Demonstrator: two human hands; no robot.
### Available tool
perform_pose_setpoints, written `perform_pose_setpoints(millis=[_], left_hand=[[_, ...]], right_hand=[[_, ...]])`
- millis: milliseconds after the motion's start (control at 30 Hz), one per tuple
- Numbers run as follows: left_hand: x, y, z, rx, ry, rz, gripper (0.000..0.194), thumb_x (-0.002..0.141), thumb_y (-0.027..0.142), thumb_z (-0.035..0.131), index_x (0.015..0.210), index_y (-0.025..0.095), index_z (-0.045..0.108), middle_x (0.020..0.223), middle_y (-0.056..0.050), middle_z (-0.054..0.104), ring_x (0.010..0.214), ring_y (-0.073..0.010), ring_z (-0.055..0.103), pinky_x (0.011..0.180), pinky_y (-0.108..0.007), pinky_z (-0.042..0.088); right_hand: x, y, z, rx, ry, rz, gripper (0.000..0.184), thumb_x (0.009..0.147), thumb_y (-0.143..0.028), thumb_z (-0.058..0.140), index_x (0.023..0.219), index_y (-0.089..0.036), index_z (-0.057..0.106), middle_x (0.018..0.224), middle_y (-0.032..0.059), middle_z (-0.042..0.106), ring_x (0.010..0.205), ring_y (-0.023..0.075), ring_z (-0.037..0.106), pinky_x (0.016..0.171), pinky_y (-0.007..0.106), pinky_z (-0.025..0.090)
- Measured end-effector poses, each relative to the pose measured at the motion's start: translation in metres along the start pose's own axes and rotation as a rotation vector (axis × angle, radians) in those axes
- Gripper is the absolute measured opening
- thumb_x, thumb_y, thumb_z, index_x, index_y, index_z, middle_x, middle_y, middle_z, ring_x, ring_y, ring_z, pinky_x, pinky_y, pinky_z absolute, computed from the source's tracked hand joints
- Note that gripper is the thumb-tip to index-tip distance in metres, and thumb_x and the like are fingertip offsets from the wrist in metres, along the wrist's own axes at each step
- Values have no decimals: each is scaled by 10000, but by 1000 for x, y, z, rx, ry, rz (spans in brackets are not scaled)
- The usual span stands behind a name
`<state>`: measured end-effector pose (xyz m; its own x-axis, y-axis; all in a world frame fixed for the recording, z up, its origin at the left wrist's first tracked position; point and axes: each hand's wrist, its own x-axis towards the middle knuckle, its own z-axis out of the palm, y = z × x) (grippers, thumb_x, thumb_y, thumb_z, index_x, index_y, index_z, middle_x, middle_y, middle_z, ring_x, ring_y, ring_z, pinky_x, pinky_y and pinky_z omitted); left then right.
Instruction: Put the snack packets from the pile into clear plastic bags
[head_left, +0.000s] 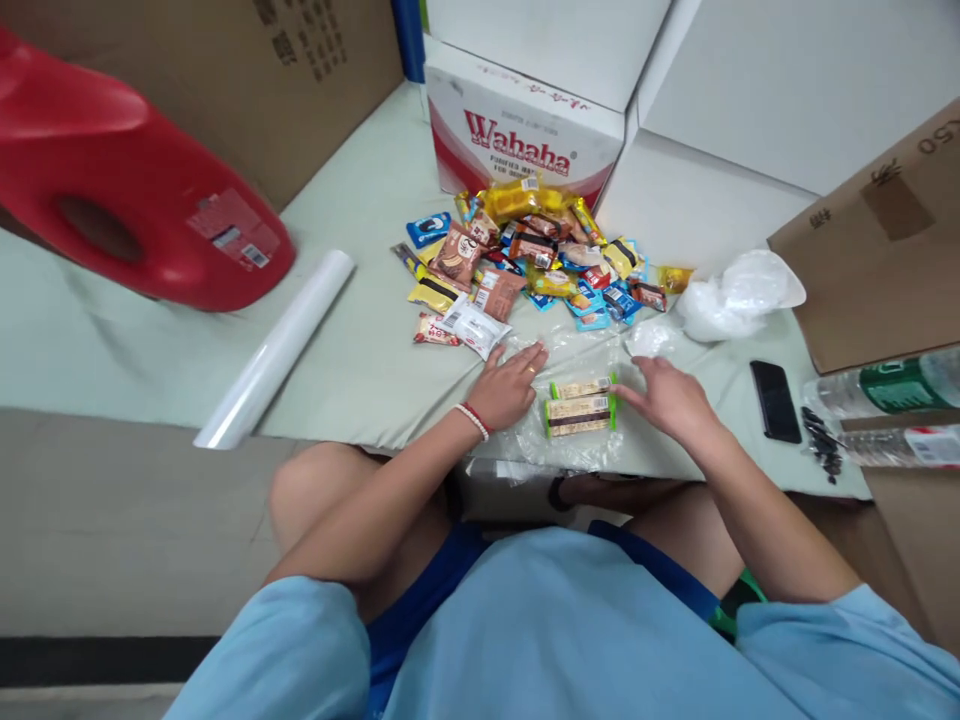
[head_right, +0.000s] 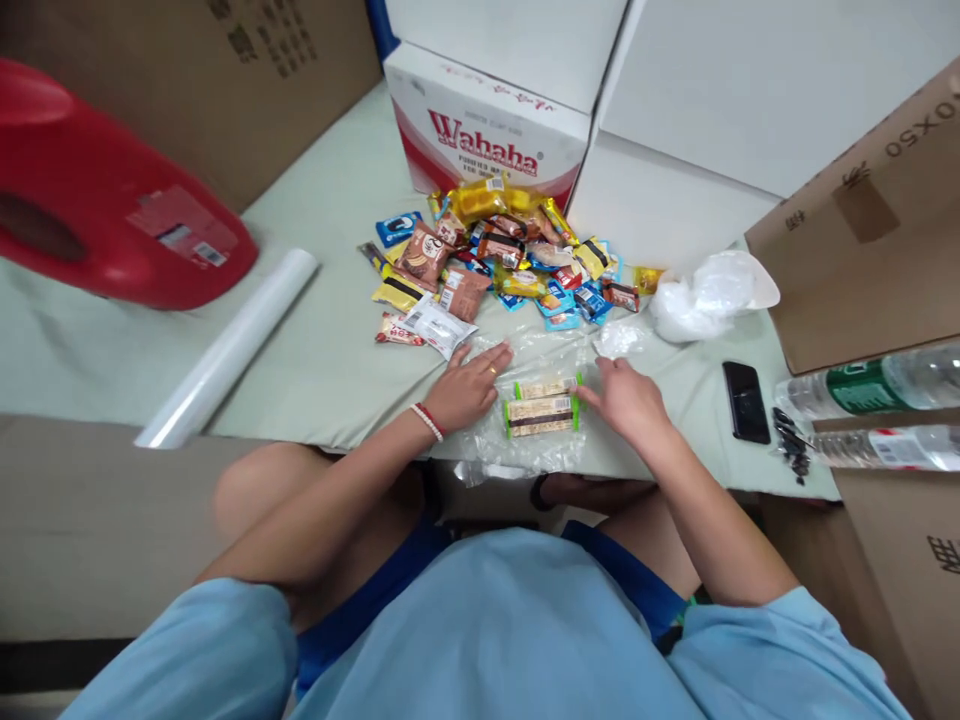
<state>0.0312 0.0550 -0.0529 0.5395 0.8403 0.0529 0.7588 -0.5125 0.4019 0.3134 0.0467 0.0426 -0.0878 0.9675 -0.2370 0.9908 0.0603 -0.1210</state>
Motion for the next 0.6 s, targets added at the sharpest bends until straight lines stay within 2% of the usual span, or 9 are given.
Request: perform_pose_setpoints(millis=[33,67,133,200,300,367,433,533,600], left_hand=[[0,1,0,5,2,-1,691,920,145,426,1609,152,395,1731,-142,311,1565,-241,393,1301,-590,172],[0,1,0,10,11,-2,686,919,141,428,1604,157,405,1731,-139,309,1566,-247,393,1297,-599,182],[0,3,-1,22,50,6,660,923,131,434,1582,167,443,1732,-131,313,1580,-264,368,1287,-601,217],[-1,5,-3,31,116,17,607,938,120,433,1537,181,507,1726,-118,337,1601,-279,324,1277,-576,263],[-4,7,-5,24,189,28,486,987,144,430,1434,210,610,1673,-118,443,1590,-281,345,1277,-562,279],[-7,7,-6,7,173,27,414,1018,212,463,1389,226,647,1573,-137,568,1528,-291,448,1287,-600,240],[-11,4,-5,-9,127,29,404,1029,298,511,1405,234,642,1512,-145,624,1480,-305,509,1296,-628,191],[-15,-1,-4,-11,54,64,486,1029,378,542,1494,243,574,1611,-143,523,1519,-306,463,1307,-622,142],[-16,-4,-5,2,4,93,545,1027,401,550,1545,237,519,1665,-144,447,1555,-301,411,1308,-612,125]], right_hand=[[-4,-3,-5,-60,55,-60,638,944,-623,637,1394,-171,622,1325,203,657,1081,352,696,834,409,560],[-8,-7,-7,-69,51,-166,619,953,-588,647,1433,-200,600,1403,190,612,1145,348,676,868,407,560],[-13,-19,-5,-25,-85,-449,605,925,-486,735,1465,-261,581,1457,141,575,1234,317,634,936,382,550],[-17,-29,6,-9,-207,-633,650,875,-340,804,1479,-289,569,1441,117,576,1276,296,601,989,376,530],[-23,-32,22,-30,-206,-604,650,880,-203,747,1496,-271,552,1411,131,572,1233,288,607,969,385,529],[-24,-25,22,14,-196,-553,634,902,-218,705,1511,-263,533,1393,131,567,1173,276,632,930,371,539],[-21,-17,15,66,-190,-522,631,907,-277,705,1511,-252,527,1355,123,575,1128,271,647,909,363,544],[-7,-17,3,55,-155,-493,615,911,-311,699,1498,-236,533,1326,116,586,1131,277,653,913,356,531],[3,-25,0,-10,-184,-505,614,907,-300,702,1496,-252,536,1366,113,585,1133,281,662,894,342,521]])
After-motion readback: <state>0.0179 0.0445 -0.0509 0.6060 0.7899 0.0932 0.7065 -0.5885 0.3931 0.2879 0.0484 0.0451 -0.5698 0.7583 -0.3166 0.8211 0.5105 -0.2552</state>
